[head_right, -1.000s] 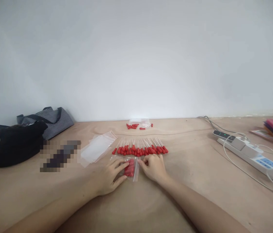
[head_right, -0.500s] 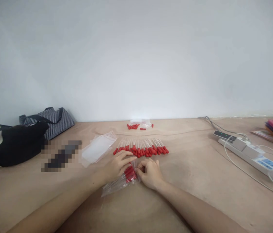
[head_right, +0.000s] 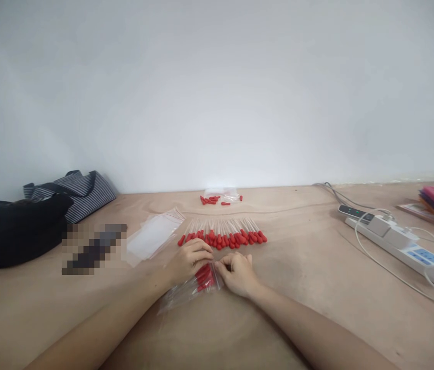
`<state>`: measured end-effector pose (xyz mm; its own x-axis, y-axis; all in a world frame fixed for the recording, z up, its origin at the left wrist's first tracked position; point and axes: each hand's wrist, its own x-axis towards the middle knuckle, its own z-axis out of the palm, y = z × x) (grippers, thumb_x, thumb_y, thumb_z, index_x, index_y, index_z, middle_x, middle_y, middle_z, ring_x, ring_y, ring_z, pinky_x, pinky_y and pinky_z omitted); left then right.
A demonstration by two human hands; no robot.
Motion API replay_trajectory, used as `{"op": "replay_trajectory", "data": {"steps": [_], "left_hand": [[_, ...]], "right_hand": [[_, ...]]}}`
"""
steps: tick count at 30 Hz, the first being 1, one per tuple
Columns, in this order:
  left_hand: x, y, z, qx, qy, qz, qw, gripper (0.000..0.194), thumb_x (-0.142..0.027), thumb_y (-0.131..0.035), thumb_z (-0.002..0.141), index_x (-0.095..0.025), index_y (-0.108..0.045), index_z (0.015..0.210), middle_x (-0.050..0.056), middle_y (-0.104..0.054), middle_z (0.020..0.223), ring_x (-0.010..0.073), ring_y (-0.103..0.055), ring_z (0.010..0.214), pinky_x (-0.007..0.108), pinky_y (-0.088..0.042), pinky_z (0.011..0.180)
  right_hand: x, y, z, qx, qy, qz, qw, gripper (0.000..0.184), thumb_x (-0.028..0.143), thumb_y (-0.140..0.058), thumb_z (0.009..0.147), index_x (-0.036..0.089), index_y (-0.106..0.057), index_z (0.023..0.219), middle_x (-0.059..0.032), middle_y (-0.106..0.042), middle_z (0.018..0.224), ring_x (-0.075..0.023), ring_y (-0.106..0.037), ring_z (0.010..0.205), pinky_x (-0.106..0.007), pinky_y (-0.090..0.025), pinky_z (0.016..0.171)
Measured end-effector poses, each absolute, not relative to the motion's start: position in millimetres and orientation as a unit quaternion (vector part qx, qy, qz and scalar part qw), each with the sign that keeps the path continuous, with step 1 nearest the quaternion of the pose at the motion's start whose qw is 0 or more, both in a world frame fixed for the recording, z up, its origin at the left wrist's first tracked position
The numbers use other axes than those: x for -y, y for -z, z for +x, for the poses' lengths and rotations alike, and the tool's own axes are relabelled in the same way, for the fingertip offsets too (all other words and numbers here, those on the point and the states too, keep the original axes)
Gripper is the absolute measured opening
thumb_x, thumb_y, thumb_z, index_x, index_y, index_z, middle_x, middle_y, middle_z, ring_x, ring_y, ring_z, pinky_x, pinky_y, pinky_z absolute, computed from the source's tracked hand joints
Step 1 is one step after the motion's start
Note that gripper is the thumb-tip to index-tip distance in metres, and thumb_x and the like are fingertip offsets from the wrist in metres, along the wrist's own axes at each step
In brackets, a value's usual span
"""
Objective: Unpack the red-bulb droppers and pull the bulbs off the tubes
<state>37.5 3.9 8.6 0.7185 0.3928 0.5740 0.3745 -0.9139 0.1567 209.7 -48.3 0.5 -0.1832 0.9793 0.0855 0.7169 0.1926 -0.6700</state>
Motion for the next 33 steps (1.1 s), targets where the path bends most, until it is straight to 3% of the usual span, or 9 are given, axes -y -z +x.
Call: {"op": "replay_trajectory", "data": {"steps": [10, 18, 28, 33], "left_hand": [[-3.3, -9.3, 37.2, -0.196, -0.293, 0.935, 0.02, 0.02, -0.014, -0.044, 0.083, -0.018, -0.063, 0.08, 0.003, -0.063, 0.084, 0.013, -0.053, 0.081, 0.028, -0.043, 0.076], [-3.7, -9.7, 37.7, -0.183, -0.284, 0.941, 0.005, 0.025, -0.016, -0.039, 0.086, -0.019, -0.064, 0.08, 0.003, -0.063, 0.083, 0.0127, -0.052, 0.079, 0.027, -0.042, 0.074], [-7.0, -7.3, 38.5, -0.147, -0.229, 0.952, -0.139, 0.026, -0.014, -0.036, 0.087, -0.017, -0.059, 0.076, 0.002, -0.063, 0.084, 0.0133, -0.05, 0.079, 0.028, -0.037, 0.07], [-7.2, -9.1, 40.0, -0.143, -0.196, 0.959, -0.148, 0.023, -0.015, -0.036, 0.088, -0.018, -0.056, 0.079, 0.002, -0.062, 0.086, 0.0133, -0.049, 0.082, 0.028, -0.035, 0.071]], "right_hand": [[49.4, -5.3, 206.9, 0.718, -0.28, -0.588, 0.246, 0.021, 0.022, -0.041, 0.072, 0.018, -0.056, 0.057, 0.0048, -0.057, 0.059, -0.0109, -0.046, 0.06, -0.035, -0.025, 0.078], [46.5, -4.1, 204.0, 0.687, -0.299, -0.61, 0.258, 0.023, 0.026, -0.042, 0.071, 0.017, -0.056, 0.055, 0.0049, -0.056, 0.055, -0.0096, -0.045, 0.057, -0.037, -0.023, 0.083], [46.3, -3.9, 205.3, 0.655, -0.327, -0.608, 0.309, 0.02, 0.026, -0.042, 0.07, 0.017, -0.056, 0.058, 0.0047, -0.058, 0.057, -0.0105, -0.048, 0.058, -0.038, -0.022, 0.087], [46.6, -4.5, 203.7, 0.659, -0.317, -0.618, 0.29, 0.019, 0.025, -0.042, 0.069, 0.017, -0.056, 0.058, 0.0041, -0.059, 0.06, -0.0113, -0.049, 0.061, -0.038, -0.022, 0.086]]}}
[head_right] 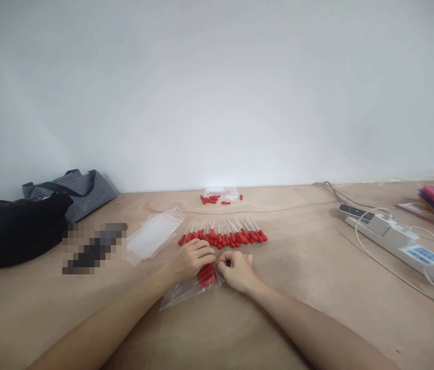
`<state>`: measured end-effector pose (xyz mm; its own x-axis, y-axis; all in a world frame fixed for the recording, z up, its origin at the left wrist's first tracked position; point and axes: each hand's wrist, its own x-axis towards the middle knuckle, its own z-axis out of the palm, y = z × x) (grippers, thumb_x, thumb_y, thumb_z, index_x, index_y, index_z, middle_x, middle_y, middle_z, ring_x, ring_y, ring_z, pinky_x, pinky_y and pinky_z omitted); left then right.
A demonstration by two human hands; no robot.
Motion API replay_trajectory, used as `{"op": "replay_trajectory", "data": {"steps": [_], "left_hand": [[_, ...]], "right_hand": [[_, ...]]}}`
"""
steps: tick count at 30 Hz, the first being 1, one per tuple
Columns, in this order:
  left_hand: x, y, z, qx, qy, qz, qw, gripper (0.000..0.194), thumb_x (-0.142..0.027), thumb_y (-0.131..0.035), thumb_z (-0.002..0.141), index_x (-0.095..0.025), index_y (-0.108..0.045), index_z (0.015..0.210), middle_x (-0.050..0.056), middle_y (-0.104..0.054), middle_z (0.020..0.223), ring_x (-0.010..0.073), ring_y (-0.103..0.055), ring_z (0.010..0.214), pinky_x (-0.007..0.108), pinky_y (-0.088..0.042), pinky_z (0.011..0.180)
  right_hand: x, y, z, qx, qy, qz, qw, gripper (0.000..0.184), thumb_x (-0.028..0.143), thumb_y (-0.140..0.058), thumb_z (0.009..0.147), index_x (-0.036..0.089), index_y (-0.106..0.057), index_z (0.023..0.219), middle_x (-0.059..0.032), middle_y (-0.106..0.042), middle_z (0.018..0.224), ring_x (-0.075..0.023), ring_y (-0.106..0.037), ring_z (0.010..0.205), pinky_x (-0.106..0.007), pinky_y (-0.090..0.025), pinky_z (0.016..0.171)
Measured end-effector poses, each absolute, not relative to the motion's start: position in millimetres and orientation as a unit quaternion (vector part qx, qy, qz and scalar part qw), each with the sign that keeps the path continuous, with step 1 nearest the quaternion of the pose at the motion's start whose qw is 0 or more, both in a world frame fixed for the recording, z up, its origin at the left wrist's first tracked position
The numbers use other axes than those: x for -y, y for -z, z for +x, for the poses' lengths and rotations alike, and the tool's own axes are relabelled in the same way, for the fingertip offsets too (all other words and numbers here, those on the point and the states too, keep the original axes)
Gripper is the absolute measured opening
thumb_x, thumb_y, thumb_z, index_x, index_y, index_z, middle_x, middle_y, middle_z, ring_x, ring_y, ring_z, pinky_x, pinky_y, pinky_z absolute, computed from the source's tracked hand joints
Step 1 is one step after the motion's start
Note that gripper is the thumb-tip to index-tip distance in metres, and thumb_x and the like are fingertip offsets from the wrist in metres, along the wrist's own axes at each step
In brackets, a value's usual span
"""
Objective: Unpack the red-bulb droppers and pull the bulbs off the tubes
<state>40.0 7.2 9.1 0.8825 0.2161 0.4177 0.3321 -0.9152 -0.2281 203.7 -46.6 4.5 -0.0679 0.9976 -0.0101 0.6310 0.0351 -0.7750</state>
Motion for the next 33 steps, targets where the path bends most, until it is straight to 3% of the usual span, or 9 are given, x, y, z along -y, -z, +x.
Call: {"op": "replay_trajectory", "data": {"steps": [7, 20, 26, 33], "left_hand": [[-6.9, -8.2, 39.5, 0.153, 0.18, -0.962, 0.134, 0.023, -0.015, -0.034, 0.088, -0.017, -0.055, 0.079, 0.002, -0.061, 0.086, 0.0122, -0.051, 0.076, 0.026, -0.036, 0.066], [-3.5, -9.3, 38.5, 0.158, 0.226, -0.959, 0.067, 0.027, -0.016, -0.03, 0.089, -0.016, -0.056, 0.082, 0.003, -0.061, 0.083, 0.012, -0.055, 0.079, 0.023, -0.045, 0.07], [-6.0, -9.0, 37.4, 0.176, 0.242, -0.954, 0.028, 0.021, -0.018, -0.035, 0.088, -0.015, -0.056, 0.087, 0.004, -0.06, 0.083, 0.0109, -0.054, 0.076, 0.021, -0.044, 0.069], [-9.7, -6.6, 34.1, 0.151, 0.248, -0.947, 0.141, 0.026, -0.012, -0.037, 0.086, -0.018, -0.057, 0.071, 0.001, -0.061, 0.076, 0.0119, -0.05, 0.072, 0.027, -0.039, 0.069]], "right_hand": [[38.2, -4.5, 198.8, 0.677, -0.311, -0.619, 0.25, 0.022, 0.026, -0.039, 0.07, 0.017, -0.051, 0.054, 0.0055, -0.049, 0.054, -0.0123, -0.046, 0.063, -0.037, -0.023, 0.082], [35.9, -3.6, 200.2, 0.657, -0.35, -0.611, 0.268, 0.03, 0.034, -0.037, 0.074, 0.016, -0.044, 0.051, 0.0077, -0.037, 0.049, -0.01, -0.042, 0.059, -0.038, -0.021, 0.086], [36.7, 0.7, 198.7, 0.656, -0.325, -0.619, 0.283, 0.028, 0.034, -0.037, 0.074, 0.016, -0.045, 0.054, 0.0068, -0.042, 0.053, -0.0107, -0.043, 0.06, -0.035, -0.023, 0.083], [40.6, -5.1, 199.2, 0.667, -0.335, -0.608, 0.271, 0.027, 0.033, -0.039, 0.074, 0.017, -0.053, 0.057, 0.0058, -0.05, 0.058, -0.0116, -0.044, 0.064, -0.04, -0.019, 0.085]]}}
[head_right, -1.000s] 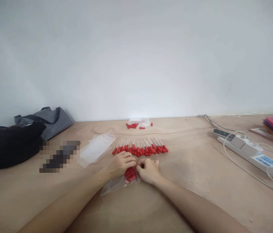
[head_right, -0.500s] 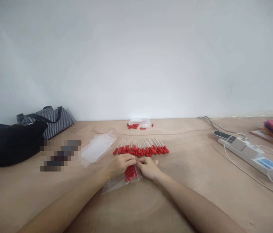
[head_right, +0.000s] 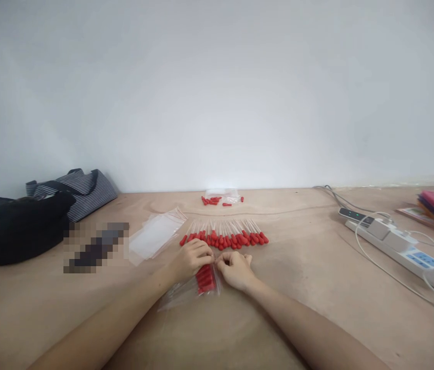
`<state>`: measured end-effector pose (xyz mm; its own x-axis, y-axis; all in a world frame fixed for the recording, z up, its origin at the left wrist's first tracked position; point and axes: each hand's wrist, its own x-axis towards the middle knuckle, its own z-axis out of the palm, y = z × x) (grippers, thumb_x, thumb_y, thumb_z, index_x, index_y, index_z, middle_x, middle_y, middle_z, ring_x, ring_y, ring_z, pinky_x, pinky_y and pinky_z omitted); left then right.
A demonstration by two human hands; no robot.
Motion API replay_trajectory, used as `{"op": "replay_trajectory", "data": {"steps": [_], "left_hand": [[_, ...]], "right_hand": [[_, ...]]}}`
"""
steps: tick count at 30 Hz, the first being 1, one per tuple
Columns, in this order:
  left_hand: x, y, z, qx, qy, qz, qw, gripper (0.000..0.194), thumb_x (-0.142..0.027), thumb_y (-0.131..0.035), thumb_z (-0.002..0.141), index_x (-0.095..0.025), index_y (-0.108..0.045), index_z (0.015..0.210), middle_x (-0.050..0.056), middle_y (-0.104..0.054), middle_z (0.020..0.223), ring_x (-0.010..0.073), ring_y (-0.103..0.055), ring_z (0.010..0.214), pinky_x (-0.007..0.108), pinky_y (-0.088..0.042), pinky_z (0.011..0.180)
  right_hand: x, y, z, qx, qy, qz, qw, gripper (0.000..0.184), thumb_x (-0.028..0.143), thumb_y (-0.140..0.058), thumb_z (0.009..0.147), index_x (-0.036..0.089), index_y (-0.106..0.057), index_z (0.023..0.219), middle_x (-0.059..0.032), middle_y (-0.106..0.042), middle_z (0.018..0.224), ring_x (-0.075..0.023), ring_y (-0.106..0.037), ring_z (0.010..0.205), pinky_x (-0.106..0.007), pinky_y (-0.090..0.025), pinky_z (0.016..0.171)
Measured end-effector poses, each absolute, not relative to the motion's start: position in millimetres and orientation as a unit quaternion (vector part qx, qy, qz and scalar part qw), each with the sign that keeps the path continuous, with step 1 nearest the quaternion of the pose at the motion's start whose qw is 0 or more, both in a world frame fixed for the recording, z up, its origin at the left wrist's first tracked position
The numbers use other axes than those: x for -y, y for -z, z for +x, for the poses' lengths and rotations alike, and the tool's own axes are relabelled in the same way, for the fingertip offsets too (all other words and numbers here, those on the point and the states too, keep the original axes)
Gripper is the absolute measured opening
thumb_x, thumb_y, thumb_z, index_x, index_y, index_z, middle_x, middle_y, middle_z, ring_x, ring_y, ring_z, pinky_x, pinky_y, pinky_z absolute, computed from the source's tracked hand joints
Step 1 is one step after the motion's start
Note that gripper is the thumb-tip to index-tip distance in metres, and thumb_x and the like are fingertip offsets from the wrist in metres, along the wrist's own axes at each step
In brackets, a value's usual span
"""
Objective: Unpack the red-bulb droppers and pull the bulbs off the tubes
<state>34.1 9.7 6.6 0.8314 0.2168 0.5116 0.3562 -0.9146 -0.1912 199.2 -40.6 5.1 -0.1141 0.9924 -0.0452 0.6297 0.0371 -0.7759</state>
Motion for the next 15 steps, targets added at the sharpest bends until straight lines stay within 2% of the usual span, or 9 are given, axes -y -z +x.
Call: {"op": "replay_trajectory", "data": {"steps": [4, 8, 15], "left_hand": [[-7.0, -11.8, 35.2, 0.138, 0.247, -0.944, 0.168, 0.023, -0.013, -0.04, 0.086, -0.018, -0.057, 0.072, 0.001, -0.062, 0.085, 0.0127, -0.049, 0.081, 0.031, -0.036, 0.079], [-7.9, -12.6, 36.5, 0.129, 0.257, -0.943, 0.165, 0.021, -0.013, -0.04, 0.086, -0.018, -0.056, 0.073, -0.002, -0.063, 0.083, 0.0114, -0.048, 0.083, 0.03, -0.035, 0.084], [-7.9, -11.3, 37.3, 0.096, 0.237, -0.949, 0.185, 0.022, -0.013, -0.039, 0.085, -0.02, -0.054, 0.071, -0.006, -0.063, 0.089, 0.0133, -0.047, 0.098, 0.037, -0.024, 0.099]], "right_hand": [[40.2, -5.0, 202.0, 0.688, -0.341, -0.592, 0.244, 0.028, 0.038, -0.044, 0.072, 0.017, -0.054, 0.056, 0.0062, -0.046, 0.055, -0.0116, -0.042, 0.064, -0.04, -0.019, 0.085], [39.3, -2.1, 202.3, 0.686, -0.345, -0.589, 0.252, 0.03, 0.037, -0.042, 0.074, 0.016, -0.05, 0.055, 0.0075, -0.039, 0.051, -0.0094, -0.038, 0.059, -0.039, -0.02, 0.085], [42.6, 0.9, 194.0, 0.678, -0.27, -0.628, 0.27, 0.022, 0.024, -0.039, 0.07, 0.016, -0.046, 0.05, 0.0061, -0.047, 0.052, -0.0106, -0.044, 0.06, -0.036, -0.022, 0.081]]}}
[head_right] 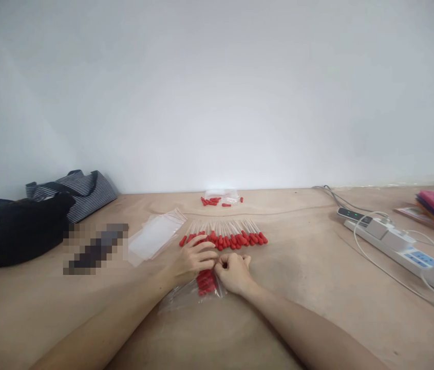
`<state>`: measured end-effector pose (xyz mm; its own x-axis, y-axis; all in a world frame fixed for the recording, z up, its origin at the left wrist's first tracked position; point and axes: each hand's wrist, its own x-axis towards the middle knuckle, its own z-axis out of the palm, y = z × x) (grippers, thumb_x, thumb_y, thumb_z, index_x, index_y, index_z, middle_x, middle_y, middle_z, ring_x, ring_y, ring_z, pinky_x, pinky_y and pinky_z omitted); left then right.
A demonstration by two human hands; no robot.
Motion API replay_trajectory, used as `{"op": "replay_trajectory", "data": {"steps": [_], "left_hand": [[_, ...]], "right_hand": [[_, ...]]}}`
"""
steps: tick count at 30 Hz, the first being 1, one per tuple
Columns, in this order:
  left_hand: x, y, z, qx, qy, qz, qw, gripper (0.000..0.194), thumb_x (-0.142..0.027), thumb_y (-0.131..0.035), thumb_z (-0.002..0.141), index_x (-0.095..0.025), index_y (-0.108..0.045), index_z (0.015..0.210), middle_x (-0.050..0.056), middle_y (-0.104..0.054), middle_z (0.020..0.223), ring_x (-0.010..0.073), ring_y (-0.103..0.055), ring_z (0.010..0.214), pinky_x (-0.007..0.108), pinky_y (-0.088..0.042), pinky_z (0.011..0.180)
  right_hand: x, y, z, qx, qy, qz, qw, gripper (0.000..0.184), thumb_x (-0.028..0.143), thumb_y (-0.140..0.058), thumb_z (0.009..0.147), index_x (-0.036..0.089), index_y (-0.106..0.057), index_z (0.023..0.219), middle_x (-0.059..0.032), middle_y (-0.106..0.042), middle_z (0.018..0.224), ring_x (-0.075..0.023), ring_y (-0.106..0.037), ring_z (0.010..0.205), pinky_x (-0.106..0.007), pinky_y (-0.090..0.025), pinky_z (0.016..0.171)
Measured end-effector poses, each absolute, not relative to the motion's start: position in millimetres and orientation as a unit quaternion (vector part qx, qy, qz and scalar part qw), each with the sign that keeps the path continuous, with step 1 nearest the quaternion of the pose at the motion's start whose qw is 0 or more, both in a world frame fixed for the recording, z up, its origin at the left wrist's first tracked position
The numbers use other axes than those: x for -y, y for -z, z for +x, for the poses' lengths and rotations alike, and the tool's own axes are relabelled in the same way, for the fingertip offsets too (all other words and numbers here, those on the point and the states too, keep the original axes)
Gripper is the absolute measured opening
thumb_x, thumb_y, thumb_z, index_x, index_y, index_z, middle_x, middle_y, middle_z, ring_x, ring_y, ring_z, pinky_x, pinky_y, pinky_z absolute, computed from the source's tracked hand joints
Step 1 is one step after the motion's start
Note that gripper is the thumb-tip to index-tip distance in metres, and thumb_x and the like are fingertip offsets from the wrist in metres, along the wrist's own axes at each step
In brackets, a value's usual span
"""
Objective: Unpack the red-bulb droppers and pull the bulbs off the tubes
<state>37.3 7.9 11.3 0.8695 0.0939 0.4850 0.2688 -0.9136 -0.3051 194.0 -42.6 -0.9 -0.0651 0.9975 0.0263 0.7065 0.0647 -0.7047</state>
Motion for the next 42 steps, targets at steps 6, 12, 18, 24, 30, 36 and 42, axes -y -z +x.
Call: {"op": "replay_trajectory", "data": {"steps": [6, 12, 18, 24, 30, 36, 42], "left_hand": [[-8.7, -12.5, 38.0, 0.089, 0.23, -0.954, 0.169, 0.024, -0.012, -0.036, 0.086, -0.02, -0.054, 0.071, -0.006, -0.064, 0.085, 0.0133, -0.049, 0.1, 0.04, -0.019, 0.103], [-8.4, -11.0, 38.1, 0.091, 0.239, -0.955, 0.149, 0.029, -0.009, -0.032, 0.086, -0.019, -0.054, 0.069, -0.004, -0.064, 0.079, 0.0133, -0.049, 0.107, 0.042, -0.015, 0.105], [-3.1, -18.8, 34.9, 0.133, 0.226, -0.961, 0.089, 0.033, -0.009, -0.03, 0.086, -0.021, -0.058, 0.076, -0.003, -0.066, 0.085, 0.0132, -0.043, 0.115, 0.042, -0.012, 0.106], [17.2, -30.8, 28.8, 0.307, 0.191, -0.932, -0.025, 0.026, -0.021, -0.039, 0.086, -0.022, -0.057, 0.105, 0.002, -0.055, 0.118, 0.017, -0.042, 0.117, 0.037, -0.031, 0.1], [76.6, -19.0, 10.5, 0.457, 0.103, -0.876, -0.111, 0.07, -0.052, -0.034, 0.083, -0.009, -0.017, 0.136, 0.017, -0.019, 0.14, 0.0297, -0.016, 0.129, 0.049, -0.027, 0.1], [75.5, -18.9, 0.0, 0.37, 0.025, -0.92, -0.13, 0.065, -0.051, -0.029, 0.085, -0.018, -0.01, 0.137, 0.012, -0.009, 0.143, 0.0278, -0.005, 0.131, 0.055, -0.014, 0.102], [40.4, -23.6, -0.2, 0.238, 0.051, -0.969, -0.05, 0.06, -0.05, -0.039, 0.082, -0.023, -0.023, 0.134, 0.011, -0.02, 0.141, 0.0297, -0.014, 0.13, 0.057, -0.014, 0.101]], "right_hand": [[43.0, -0.8, 189.4, 0.664, -0.258, -0.646, 0.275, 0.023, 0.024, -0.039, 0.069, 0.017, -0.046, 0.048, 0.0064, -0.049, 0.051, -0.0113, -0.046, 0.059, -0.036, -0.023, 0.079], [40.5, -2.8, 188.3, 0.649, -0.264, -0.66, 0.272, 0.024, 0.024, -0.04, 0.069, 0.016, -0.045, 0.047, 0.0061, -0.05, 0.05, -0.0103, -0.045, 0.058, -0.035, -0.024, 0.077], [38.3, -1.2, 193.7, 0.637, -0.26, -0.673, 0.271, 0.028, 0.025, -0.039, 0.072, 0.017, -0.048, 0.047, 0.0057, -0.051, 0.05, -0.0112, -0.047, 0.059, -0.035, -0.025, 0.077], [40.6, 1.6, 212.0, 0.672, -0.261, -0.609, 0.33, 0.019, 0.039, -0.057, 0.068, 0.02, -0.058, 0.071, 0.0052, -0.056, 0.063, -0.0112, -0.049, 0.06, -0.032, -0.03, 0.074], [39.6, -2.7, 228.9, 0.772, -0.237, -0.508, 0.3, 0.014, 0.036, -0.059, 0.071, 0.024, -0.066, 0.073, 0.0001, -0.059, 0.07, -0.0168, -0.05, 0.077, -0.038, -0.026, 0.08], [43.0, -4.6, 224.7, 0.832, -0.206, -0.456, 0.242, 0.017, 0.033, -0.051, 0.079, 0.03, -0.066, 0.088, -0.0003, -0.059, 0.078, -0.0163, -0.047, 0.082, -0.038, -0.022, 0.08], [49.3, -13.3, 234.4, 0.882, -0.101, -0.413, 0.201, 0.022, 0.038, -0.047, 0.082, 0.03, -0.065, 0.09, -0.0009, -0.056, 0.087, -0.0154, -0.044, 0.083, -0.036, -0.022, 0.078]]}}
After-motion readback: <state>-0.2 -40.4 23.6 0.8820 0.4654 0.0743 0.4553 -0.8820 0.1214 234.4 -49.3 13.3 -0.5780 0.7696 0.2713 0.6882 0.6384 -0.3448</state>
